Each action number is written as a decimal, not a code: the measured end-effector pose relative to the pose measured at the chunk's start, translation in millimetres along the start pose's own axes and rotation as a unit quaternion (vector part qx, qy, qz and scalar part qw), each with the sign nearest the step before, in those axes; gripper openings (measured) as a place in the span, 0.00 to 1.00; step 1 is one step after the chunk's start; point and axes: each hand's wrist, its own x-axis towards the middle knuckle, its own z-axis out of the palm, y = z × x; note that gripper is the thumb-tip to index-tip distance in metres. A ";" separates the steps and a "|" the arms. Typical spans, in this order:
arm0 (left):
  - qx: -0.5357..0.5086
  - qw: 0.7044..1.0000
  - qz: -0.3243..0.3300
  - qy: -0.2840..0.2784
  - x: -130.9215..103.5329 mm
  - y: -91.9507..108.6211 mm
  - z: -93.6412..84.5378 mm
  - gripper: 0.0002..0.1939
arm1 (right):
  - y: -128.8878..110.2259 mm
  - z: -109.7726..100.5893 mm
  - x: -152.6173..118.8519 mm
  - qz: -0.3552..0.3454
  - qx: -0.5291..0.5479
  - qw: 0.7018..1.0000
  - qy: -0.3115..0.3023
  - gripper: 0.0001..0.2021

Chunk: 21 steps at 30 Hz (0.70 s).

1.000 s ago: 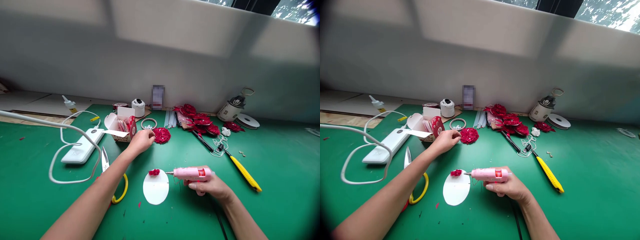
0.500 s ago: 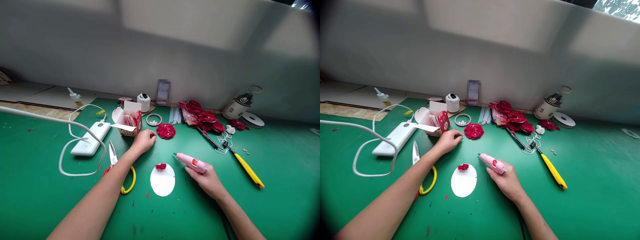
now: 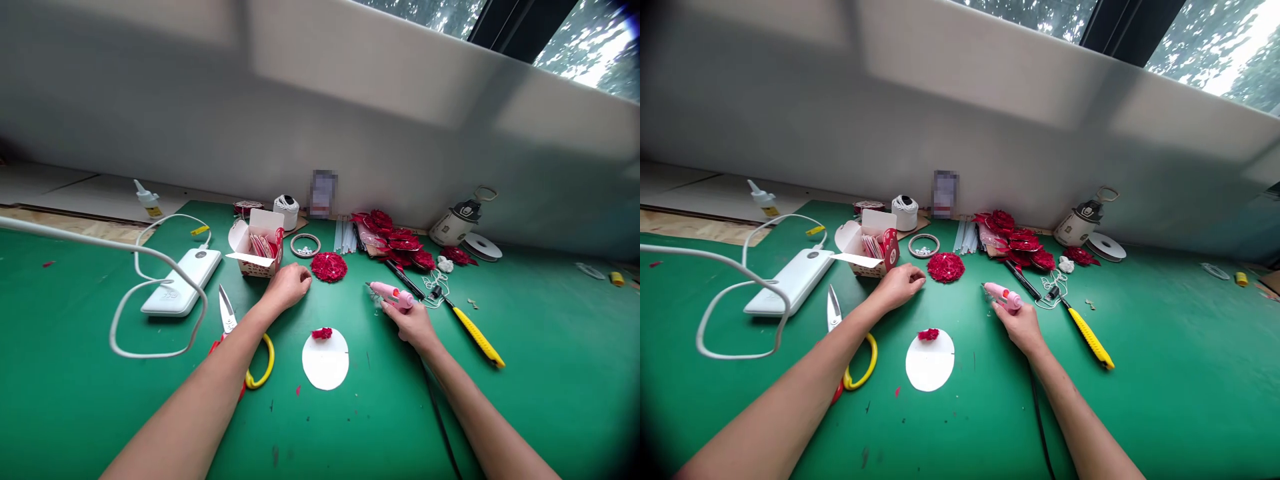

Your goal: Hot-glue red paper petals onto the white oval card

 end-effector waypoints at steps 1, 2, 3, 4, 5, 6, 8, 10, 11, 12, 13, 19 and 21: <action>0.001 1.000 0.000 -0.002 0.1 0.4 -0.5 0.14 | 0.4 0.7 0.1 0.003 -0.002 1.000 -0.003 0.20; 0.002 1.000 0.000 -0.005 0.0 1.0 -1.1 0.14 | 0.3 1.3 0.0 0.006 -0.004 1.000 -0.006 0.20; 0.004 1.000 0.001 -0.008 -0.3 1.9 -1.8 0.14 | -0.3 1.7 -0.4 0.009 -0.004 1.000 -0.010 0.19; 0.006 1.000 0.004 -0.010 -0.9 3.1 -3.0 0.14 | -1.5 1.4 -1.3 0.011 -0.004 1.000 -0.014 0.18; 0.009 1.000 0.007 -0.013 -2.1 4.8 -4.6 0.14 | -3.1 0.4 -2.8 0.012 -0.003 1.000 -0.019 0.16; 0.011 1.000 0.011 -0.015 -3.9 6.9 -6.9 0.14 | -5.0 -1.9 -5.3 0.013 -0.002 1.000 -0.024 0.15; 0.015 0.999 0.023 -0.017 -9.3 12.5 -13.1 0.13 | -8.5 -11.1 -14.2 0.010 0.000 0.999 -0.031 0.13; 0.015 0.999 0.039 -0.017 -17.1 19.4 -21.1 0.14 | -11.1 -26.7 -28.1 0.000 0.000 1.000 -0.032 0.18; 0.013 0.998 0.051 -0.016 -21.5 23.0 -25.4 0.13 | -12.7 -36.0 -36.4 -0.007 0.000 1.000 -0.020 0.22; 0.010 0.998 0.062 -0.015 -26.1 26.5 -29.6 0.13 | -15.6 -45.5 -45.1 -0.015 -0.007 1.000 -0.005 0.25; 0.005 0.997 0.075 -0.014 -30.6 29.8 -33.4 0.12 | -20.7 -54.1 -53.7 -0.025 -0.034 0.999 0.015 0.26; -0.068 0.988 0.140 0.016 -42.8 35.8 -38.1 0.13 | -117.0 -40.8 -71.6 -0.155 -0.055 0.985 0.055 0.12; -0.094 0.984 0.143 0.041 -42.6 32.2 -33.8 0.13 | -159.5 -8.7 -54.3 -0.212 -0.028 0.976 -0.029 0.10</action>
